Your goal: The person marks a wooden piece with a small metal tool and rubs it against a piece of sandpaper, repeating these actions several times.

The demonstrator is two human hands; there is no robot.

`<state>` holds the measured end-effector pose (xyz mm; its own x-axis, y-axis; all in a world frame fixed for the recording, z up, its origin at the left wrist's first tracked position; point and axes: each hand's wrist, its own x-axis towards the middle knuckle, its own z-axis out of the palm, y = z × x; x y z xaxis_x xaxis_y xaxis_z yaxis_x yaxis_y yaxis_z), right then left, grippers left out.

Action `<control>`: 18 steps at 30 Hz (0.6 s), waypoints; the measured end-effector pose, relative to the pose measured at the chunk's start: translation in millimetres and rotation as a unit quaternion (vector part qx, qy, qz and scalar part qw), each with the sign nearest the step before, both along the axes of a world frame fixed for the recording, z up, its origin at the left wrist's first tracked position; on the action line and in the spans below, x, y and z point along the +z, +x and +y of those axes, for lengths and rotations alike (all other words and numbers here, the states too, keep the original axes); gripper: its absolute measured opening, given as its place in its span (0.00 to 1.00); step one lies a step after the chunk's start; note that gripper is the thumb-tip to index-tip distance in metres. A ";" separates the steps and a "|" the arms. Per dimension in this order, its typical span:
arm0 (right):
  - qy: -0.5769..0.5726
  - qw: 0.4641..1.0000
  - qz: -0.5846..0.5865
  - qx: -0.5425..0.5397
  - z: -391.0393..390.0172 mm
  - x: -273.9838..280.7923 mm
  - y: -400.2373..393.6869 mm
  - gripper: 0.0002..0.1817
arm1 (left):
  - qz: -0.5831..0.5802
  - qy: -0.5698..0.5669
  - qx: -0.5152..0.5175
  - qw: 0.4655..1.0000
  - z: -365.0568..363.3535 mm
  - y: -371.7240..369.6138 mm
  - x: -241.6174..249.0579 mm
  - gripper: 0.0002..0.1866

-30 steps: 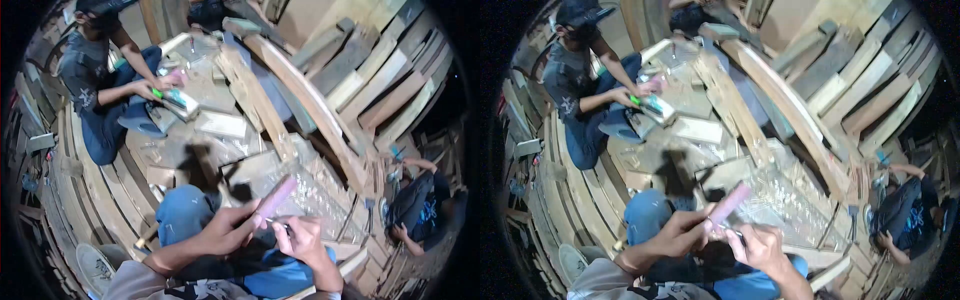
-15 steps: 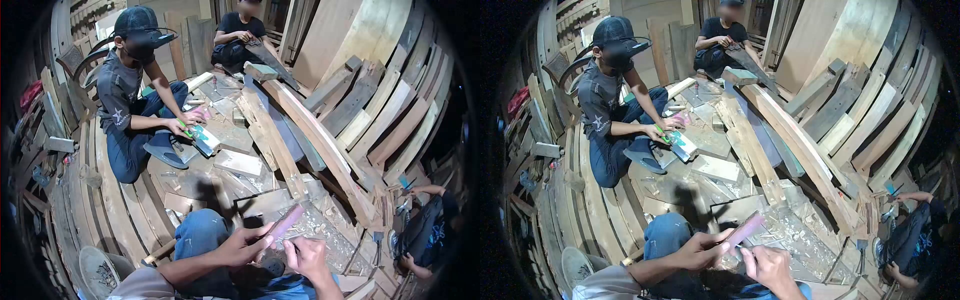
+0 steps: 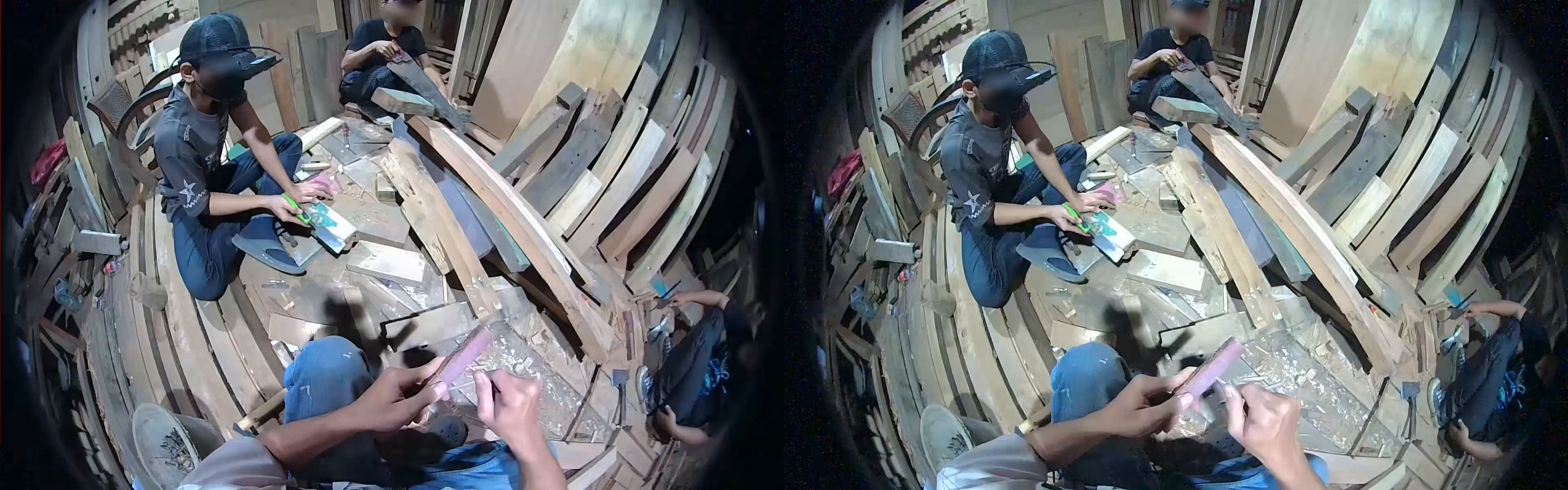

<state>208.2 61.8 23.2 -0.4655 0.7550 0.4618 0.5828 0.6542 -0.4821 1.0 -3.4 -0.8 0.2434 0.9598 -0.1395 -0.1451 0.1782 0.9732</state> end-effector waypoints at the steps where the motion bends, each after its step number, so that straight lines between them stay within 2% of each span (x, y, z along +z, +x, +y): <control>1: -0.011 1.000 0.002 0.004 -2.6 1.0 -1.2 0.13 | 0.002 0.007 -0.001 1.000 0.5 0.7 -0.4 0.30; 4: -0.012 0.998 -0.014 0.065 -11.0 0.8 -7.7 0.13 | 0.012 0.030 0.013 0.999 -0.5 1.6 -4.9 0.27; 6: -0.053 0.998 -0.035 0.013 -2.0 1.4 -0.4 0.11 | 0.029 0.010 0.008 0.999 -0.5 -0.6 -5.6 0.24; 7: -0.036 0.999 0.010 -0.022 2.9 -1.5 -1.9 0.11 | 0.027 -0.003 0.012 1.000 -0.7 1.0 -5.4 0.23; 8: -0.044 0.999 0.005 -0.029 2.2 -2.1 -0.7 0.12 | 0.024 -0.013 0.017 0.999 1.0 1.8 -4.7 0.21; 10: -0.042 0.998 -0.016 0.049 -8.0 -1.7 -4.6 0.13 | 0.039 -0.009 0.005 0.999 3.4 -0.1 1.1 0.23; 12: -0.030 0.997 -0.036 0.059 -7.6 -2.3 -6.3 0.12 | 0.073 -0.012 -0.025 0.997 1.4 -3.2 5.6 0.29; 14: -0.058 0.998 0.012 -0.020 2.4 -4.4 -3.1 0.11 | 0.071 -0.010 -0.038 0.997 0.6 -3.5 -4.7 0.29; 16: -0.044 0.998 0.001 -0.035 -1.2 -0.9 -3.0 0.11 | 0.043 -0.019 -0.011 0.999 0.0 0.9 -7.7 0.27; 18: -0.028 0.998 -0.033 0.045 -11.4 -4.4 -6.6 0.11 | 0.049 -0.015 -0.013 0.999 1.0 0.8 -4.2 0.23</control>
